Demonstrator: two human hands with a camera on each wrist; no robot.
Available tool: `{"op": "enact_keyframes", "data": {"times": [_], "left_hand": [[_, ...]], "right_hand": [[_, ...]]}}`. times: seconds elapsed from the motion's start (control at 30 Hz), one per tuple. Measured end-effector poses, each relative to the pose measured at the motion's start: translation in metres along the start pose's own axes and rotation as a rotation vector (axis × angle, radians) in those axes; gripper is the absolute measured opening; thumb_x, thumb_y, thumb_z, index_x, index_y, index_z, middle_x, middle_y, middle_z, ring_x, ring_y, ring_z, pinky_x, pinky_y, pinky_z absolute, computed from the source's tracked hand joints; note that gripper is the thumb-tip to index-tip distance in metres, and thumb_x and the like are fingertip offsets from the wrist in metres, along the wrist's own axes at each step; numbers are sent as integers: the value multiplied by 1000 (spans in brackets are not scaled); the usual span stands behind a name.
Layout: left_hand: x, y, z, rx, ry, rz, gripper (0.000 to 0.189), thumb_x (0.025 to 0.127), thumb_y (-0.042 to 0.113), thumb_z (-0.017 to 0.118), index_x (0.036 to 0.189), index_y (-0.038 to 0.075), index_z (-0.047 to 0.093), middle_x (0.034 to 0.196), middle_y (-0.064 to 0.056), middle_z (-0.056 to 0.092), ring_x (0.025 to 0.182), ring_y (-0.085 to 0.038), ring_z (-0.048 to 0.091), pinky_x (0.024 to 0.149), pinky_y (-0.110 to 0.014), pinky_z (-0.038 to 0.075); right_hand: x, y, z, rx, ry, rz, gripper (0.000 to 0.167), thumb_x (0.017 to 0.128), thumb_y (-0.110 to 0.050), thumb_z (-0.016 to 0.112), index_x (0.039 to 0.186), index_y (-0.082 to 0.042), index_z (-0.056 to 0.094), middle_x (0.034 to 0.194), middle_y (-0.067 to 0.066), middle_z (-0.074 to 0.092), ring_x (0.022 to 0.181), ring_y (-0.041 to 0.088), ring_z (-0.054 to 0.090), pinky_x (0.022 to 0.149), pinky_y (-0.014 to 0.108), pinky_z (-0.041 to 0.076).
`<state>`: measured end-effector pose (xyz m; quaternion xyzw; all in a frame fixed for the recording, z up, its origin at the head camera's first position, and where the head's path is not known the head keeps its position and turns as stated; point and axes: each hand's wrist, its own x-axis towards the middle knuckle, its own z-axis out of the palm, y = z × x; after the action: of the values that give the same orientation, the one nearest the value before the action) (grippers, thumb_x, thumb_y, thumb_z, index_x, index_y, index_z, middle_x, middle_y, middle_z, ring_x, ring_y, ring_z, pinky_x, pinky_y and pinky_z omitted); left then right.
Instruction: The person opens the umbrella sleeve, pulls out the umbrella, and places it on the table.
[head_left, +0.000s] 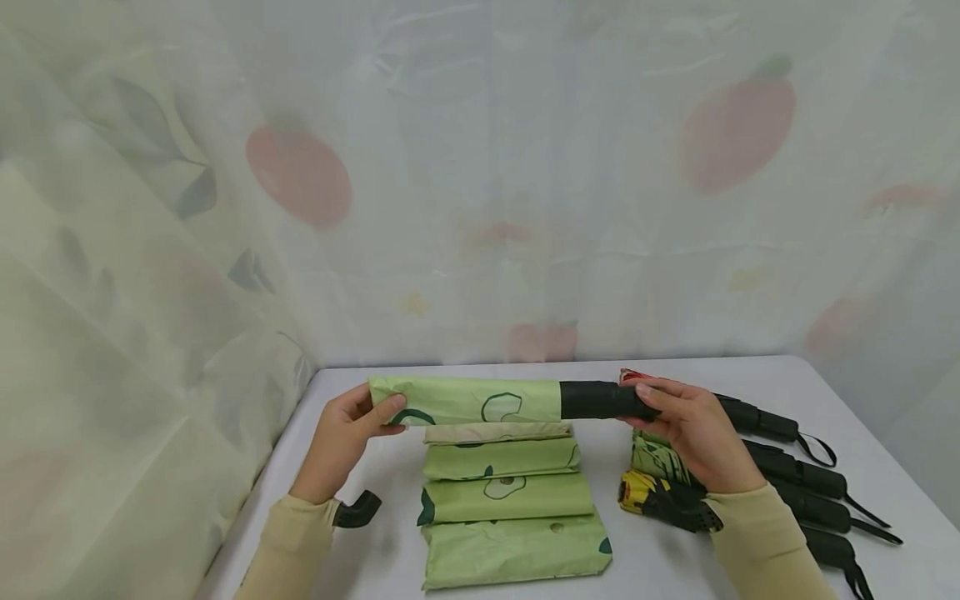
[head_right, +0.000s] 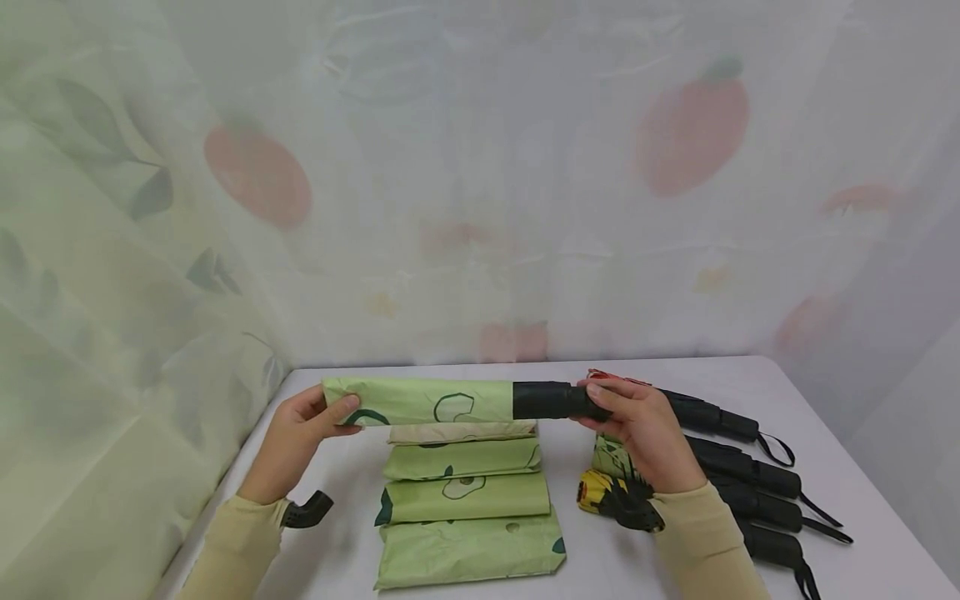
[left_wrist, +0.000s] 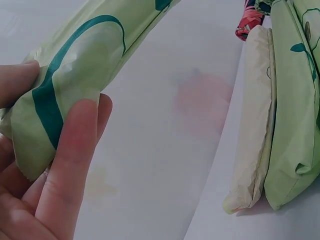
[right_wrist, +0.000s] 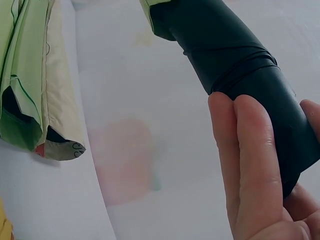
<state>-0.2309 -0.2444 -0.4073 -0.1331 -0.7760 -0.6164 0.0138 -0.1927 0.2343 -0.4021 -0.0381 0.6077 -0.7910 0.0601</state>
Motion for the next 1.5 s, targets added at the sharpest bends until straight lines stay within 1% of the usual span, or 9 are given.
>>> {"op": "enact_keyframes", "data": {"times": [0.1, 0.27, 0.4, 0.57, 0.63, 0.83, 1.03, 1.2, 1.5], "left_hand": [[1, 0, -1, -3, 13, -5, 34, 104, 32, 76, 128, 8, 74, 116, -12, 77, 108, -32, 78, 92, -41, 69], [1, -1, -3, -10, 32, -14, 35, 104, 32, 76, 128, 6, 73, 114, -10, 77, 108, -33, 77, 92, -42, 69], [2, -2, -5, -9, 47, -20, 36, 104, 32, 76, 128, 6, 73, 113, -8, 78, 106, -30, 78, 91, -42, 70], [3, -4, -7, -14, 66, -18, 35, 104, 30, 76, 128, 4, 73, 112, -7, 78, 103, -25, 79, 91, -41, 70], [3, -4, -8, -18, 68, -18, 35, 104, 30, 76, 128, 4, 73, 112, -6, 78, 102, -24, 79, 91, -41, 70], [3, -5, -10, -18, 64, -13, 35, 104, 29, 76, 128, 4, 73, 112, -7, 77, 103, -24, 78, 92, -42, 69], [3, -5, -12, -19, 73, -13, 35, 105, 29, 76, 129, 4, 72, 112, -6, 77, 103, -24, 78, 91, -41, 70], [3, -5, -13, -21, 83, -18, 36, 104, 30, 76, 129, 4, 72, 112, -6, 76, 102, -23, 78, 91, -41, 70], [1, -2, -13, -24, 85, -14, 35, 105, 28, 75, 128, 2, 72, 111, -5, 76, 103, -23, 77, 92, -42, 69]], "right_hand": [[0, 0, -2, 6, -3, -3, 22, 111, -16, 64, 128, -13, 79, 132, -5, 70, 115, 12, 76, 99, 36, 67], [0, -1, -5, 10, -9, -13, 22, 112, -15, 63, 126, -15, 80, 131, -6, 72, 115, 12, 76, 99, 36, 67], [-1, -2, -6, 11, -9, -14, 23, 112, -15, 63, 128, -11, 79, 132, -5, 71, 115, 12, 76, 99, 37, 67], [-2, -3, -7, 8, -5, -19, 23, 112, -14, 62, 126, -12, 80, 132, -6, 71, 116, 11, 75, 98, 37, 67], [-2, -3, -7, 9, -6, -21, 22, 112, -14, 62, 124, -15, 81, 131, -6, 72, 116, 11, 75, 98, 36, 67], [-1, -3, -9, 0, -5, -24, 21, 112, -14, 62, 123, -16, 80, 127, -6, 75, 114, 12, 76, 98, 35, 67], [-1, -3, -10, 2, -16, -43, 23, 112, -13, 61, 126, -11, 80, 128, -7, 74, 114, 13, 77, 97, 35, 67], [-1, -4, -11, 19, -26, -55, 24, 112, -12, 60, 126, -12, 79, 132, -6, 72, 118, 13, 75, 100, 38, 66], [-2, -4, -14, 15, -30, -76, 25, 113, -12, 60, 129, -7, 78, 133, -4, 72, 117, 15, 77, 97, 34, 67]]}}
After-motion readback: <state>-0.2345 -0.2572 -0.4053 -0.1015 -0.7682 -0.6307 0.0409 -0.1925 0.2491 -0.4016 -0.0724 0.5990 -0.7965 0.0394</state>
